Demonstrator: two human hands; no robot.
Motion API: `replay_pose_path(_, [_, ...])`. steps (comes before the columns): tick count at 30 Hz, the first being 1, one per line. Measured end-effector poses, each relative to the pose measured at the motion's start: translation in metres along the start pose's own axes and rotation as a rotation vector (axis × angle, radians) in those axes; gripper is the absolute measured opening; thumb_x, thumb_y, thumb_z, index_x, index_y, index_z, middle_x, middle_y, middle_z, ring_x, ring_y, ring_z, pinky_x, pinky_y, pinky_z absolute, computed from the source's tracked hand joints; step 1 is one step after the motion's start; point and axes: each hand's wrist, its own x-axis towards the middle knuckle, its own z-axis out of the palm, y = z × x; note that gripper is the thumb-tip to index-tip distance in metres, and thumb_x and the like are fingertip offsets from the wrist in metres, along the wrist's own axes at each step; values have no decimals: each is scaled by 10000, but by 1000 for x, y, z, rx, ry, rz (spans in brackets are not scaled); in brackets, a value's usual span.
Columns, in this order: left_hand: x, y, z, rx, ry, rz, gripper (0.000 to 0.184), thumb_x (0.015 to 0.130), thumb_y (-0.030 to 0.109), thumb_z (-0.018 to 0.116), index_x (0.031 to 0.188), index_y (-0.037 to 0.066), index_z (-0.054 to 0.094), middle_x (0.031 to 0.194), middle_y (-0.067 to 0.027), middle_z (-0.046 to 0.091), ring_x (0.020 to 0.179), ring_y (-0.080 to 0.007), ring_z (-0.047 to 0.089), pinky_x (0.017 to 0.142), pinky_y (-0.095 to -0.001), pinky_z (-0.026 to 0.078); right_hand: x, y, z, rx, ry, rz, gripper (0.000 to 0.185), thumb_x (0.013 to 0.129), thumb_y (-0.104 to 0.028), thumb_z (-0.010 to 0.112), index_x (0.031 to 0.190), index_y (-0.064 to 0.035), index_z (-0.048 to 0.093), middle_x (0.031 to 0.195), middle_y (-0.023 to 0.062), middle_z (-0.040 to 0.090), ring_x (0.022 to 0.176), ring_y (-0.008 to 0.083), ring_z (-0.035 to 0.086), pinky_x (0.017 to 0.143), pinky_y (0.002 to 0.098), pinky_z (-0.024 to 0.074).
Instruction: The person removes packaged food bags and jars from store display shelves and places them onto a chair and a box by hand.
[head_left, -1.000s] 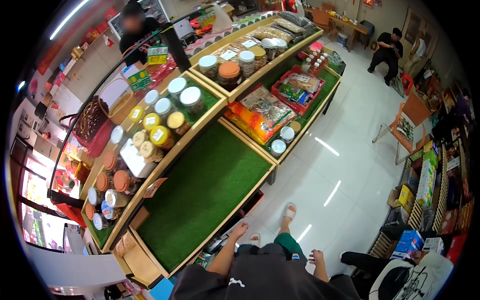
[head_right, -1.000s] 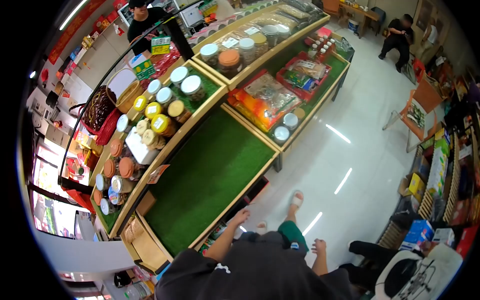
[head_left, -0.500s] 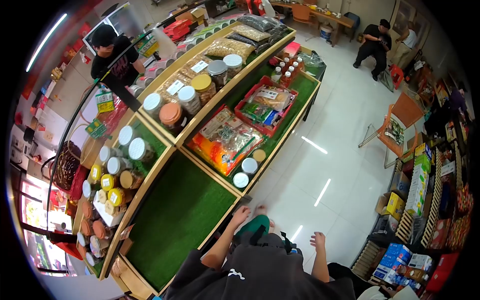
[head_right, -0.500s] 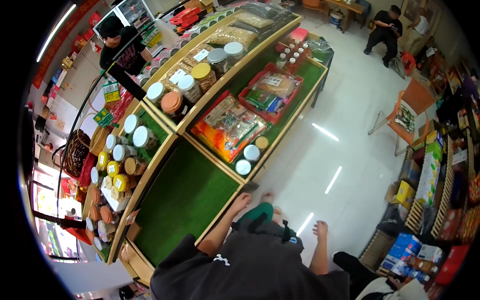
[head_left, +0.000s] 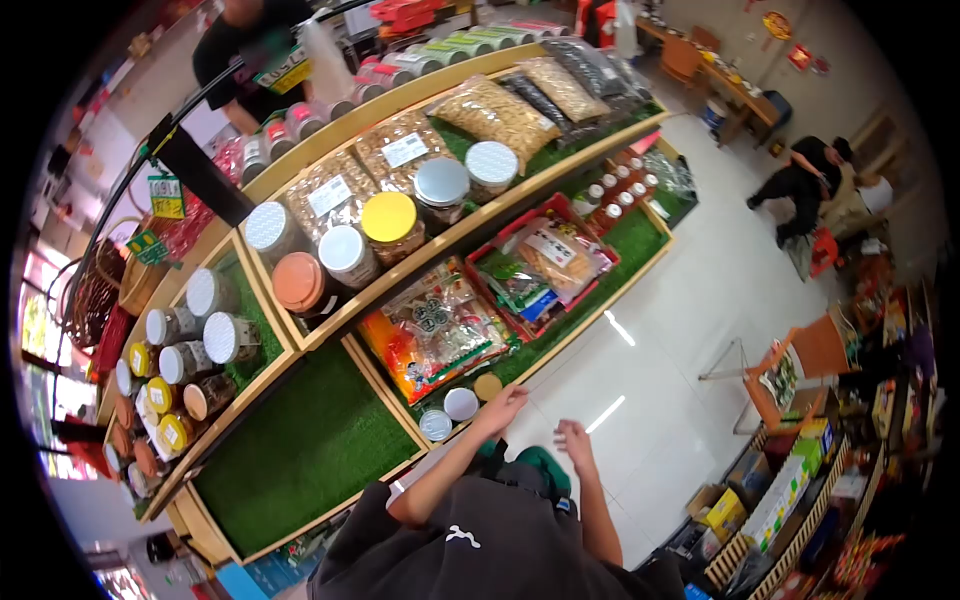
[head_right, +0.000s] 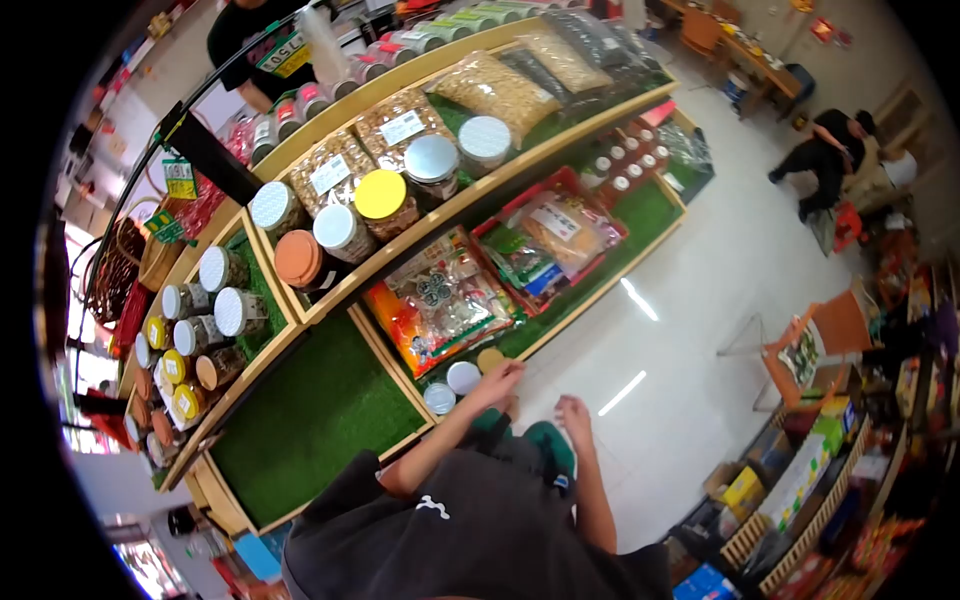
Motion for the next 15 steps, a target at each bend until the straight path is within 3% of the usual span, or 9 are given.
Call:
replay_pose_path(3, [3, 94, -25, -158, -14, 21, 313, 924, 209, 535, 1189, 44, 508, 1150, -115, 573, 1076, -199, 545, 926, -308, 418, 41, -83, 7, 67, -55, -112, 383, 894, -315, 523, 1167, -46, 544, 951, 93, 634, 758, 188, 619, 647, 280, 492])
replay_pose_path(6, [2, 162, -49, -177, 108, 231, 293, 941, 182, 503, 1201, 46, 494, 1170, -86, 554, 1089, -175, 528, 937, -307, 406, 66, -189, 28, 44, -163, -216, 349, 906, -285, 519, 1158, -45, 551, 958, 67, 630, 784, 159, 616, 678, 269, 494])
replay_pose_path(9, [5, 192, -71, -211, 203, 245, 275, 946, 154, 485, 1197, 42, 486, 1180, -69, 546, 1095, -161, 522, 948, -301, 393, 102, -283, 51, 37, -335, -354, 301, 922, -210, 505, 1165, -38, 550, 976, 57, 629, 866, 140, 610, 741, 269, 496])
replay_pose_path(13, [11, 218, -79, -234, 523, 323, 273, 930, 156, 497, 1171, 31, 515, 1114, -72, 590, 1057, -163, 540, 894, -307, 434, 122, -428, 106, 68, -607, -676, 271, 942, -162, 468, 1142, -6, 562, 987, 84, 639, 921, 155, 612, 804, 275, 489])
replay_pose_path(15, [12, 246, -82, -65, 704, 362, 260, 911, 137, 519, 1144, 24, 534, 1099, -101, 596, 1045, -205, 558, 903, -320, 427, 140, -491, 141, 10, -673, -855, 270, 942, -165, 470, 1119, 8, 576, 995, 95, 641, 914, 161, 613, 805, 269, 483])
